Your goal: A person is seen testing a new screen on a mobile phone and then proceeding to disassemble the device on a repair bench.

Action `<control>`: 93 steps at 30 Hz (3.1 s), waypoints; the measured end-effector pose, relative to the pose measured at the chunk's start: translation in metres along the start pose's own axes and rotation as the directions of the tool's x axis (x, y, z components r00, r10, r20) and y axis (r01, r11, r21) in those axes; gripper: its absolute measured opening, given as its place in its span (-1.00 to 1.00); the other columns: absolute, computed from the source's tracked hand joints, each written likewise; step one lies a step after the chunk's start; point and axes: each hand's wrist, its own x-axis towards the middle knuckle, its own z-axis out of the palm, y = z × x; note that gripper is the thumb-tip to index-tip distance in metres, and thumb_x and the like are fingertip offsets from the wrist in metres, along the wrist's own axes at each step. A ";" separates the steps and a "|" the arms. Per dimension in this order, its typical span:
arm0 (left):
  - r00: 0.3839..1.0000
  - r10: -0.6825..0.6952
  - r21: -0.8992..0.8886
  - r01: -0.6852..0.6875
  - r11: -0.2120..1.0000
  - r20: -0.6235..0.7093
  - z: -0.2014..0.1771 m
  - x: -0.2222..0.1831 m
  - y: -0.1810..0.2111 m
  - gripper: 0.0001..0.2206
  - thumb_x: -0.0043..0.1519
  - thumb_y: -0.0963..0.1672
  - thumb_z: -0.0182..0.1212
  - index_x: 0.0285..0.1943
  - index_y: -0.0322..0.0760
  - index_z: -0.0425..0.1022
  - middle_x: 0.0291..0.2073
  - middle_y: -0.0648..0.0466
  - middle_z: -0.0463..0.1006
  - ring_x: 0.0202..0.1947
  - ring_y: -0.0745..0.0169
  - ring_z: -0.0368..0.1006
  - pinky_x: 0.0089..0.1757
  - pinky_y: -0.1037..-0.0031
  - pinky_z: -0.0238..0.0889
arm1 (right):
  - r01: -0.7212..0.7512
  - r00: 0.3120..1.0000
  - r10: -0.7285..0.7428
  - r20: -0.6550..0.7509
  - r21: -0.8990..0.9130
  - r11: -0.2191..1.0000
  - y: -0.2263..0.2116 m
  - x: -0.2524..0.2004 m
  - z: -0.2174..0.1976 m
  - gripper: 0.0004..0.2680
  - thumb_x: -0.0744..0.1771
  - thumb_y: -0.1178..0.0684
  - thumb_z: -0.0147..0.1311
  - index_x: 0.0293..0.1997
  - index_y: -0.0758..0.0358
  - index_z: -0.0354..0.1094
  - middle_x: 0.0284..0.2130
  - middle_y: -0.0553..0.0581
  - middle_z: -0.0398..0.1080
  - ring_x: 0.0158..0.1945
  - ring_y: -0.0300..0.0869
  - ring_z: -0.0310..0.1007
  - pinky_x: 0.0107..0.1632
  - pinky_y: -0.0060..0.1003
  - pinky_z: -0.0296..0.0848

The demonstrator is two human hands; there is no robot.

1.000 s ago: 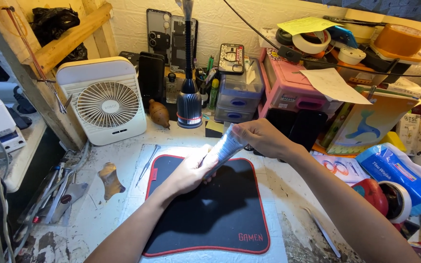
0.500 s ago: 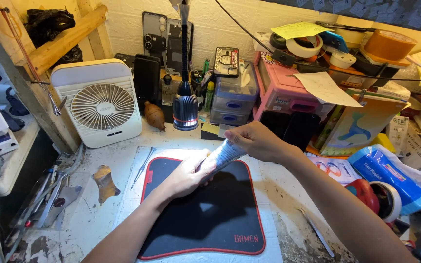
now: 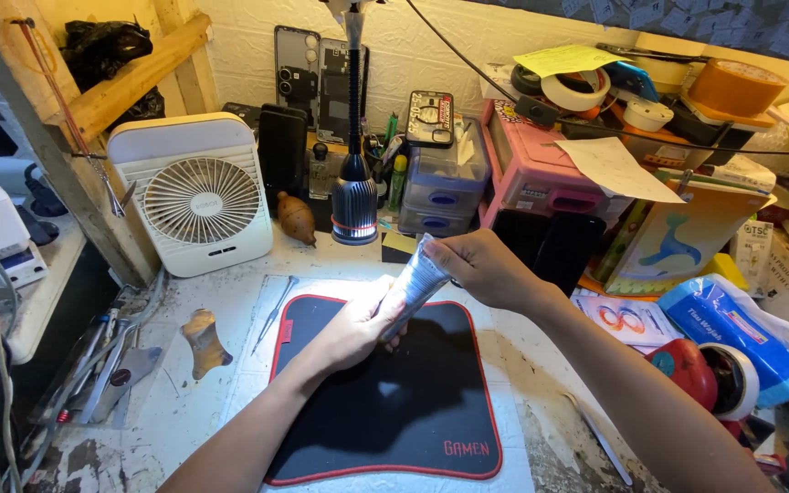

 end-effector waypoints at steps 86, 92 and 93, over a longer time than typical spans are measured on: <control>0.996 -0.076 -0.275 0.083 0.958 0.037 -0.024 0.036 -0.060 -0.22 0.30 0.26 -0.35 0.51 -0.32 -0.01 -0.18 -0.37 0.47 -0.30 -0.18 0.52 -0.20 0.16 0.49 | 0.240 0.749 0.609 -0.261 0.964 0.117 0.224 0.205 -0.054 -0.75 0.42 -0.26 0.03 -0.21 0.08 0.25 -0.57 -0.22 0.17 -0.64 -0.46 0.02 -0.44 -0.57 0.11; 0.997 -0.075 -0.283 0.075 0.956 0.013 -0.025 0.034 -0.059 -0.32 0.36 0.19 -0.27 0.45 -0.37 0.08 -0.21 -0.34 0.49 -0.32 -0.10 0.53 -0.23 0.23 0.50 | 0.356 0.758 0.561 -0.333 0.932 0.072 0.223 0.195 -0.062 -0.77 0.36 0.28 -0.28 -0.23 0.01 0.34 -0.50 -0.11 0.10 -0.62 -0.46 0.00 -0.43 -0.59 0.15; 0.995 -0.103 -0.335 0.095 0.937 -0.006 -0.021 0.037 -0.063 -0.41 0.40 0.15 -0.19 0.36 -0.38 0.15 -0.24 -0.29 0.49 -0.34 -0.06 0.53 -0.24 0.23 0.51 | 0.360 0.775 0.545 -0.321 0.932 0.036 0.223 0.191 -0.069 -0.64 0.32 0.37 -0.29 -0.19 -0.10 0.46 -0.45 -0.11 0.08 -0.61 -0.49 -0.02 -0.45 -0.65 0.10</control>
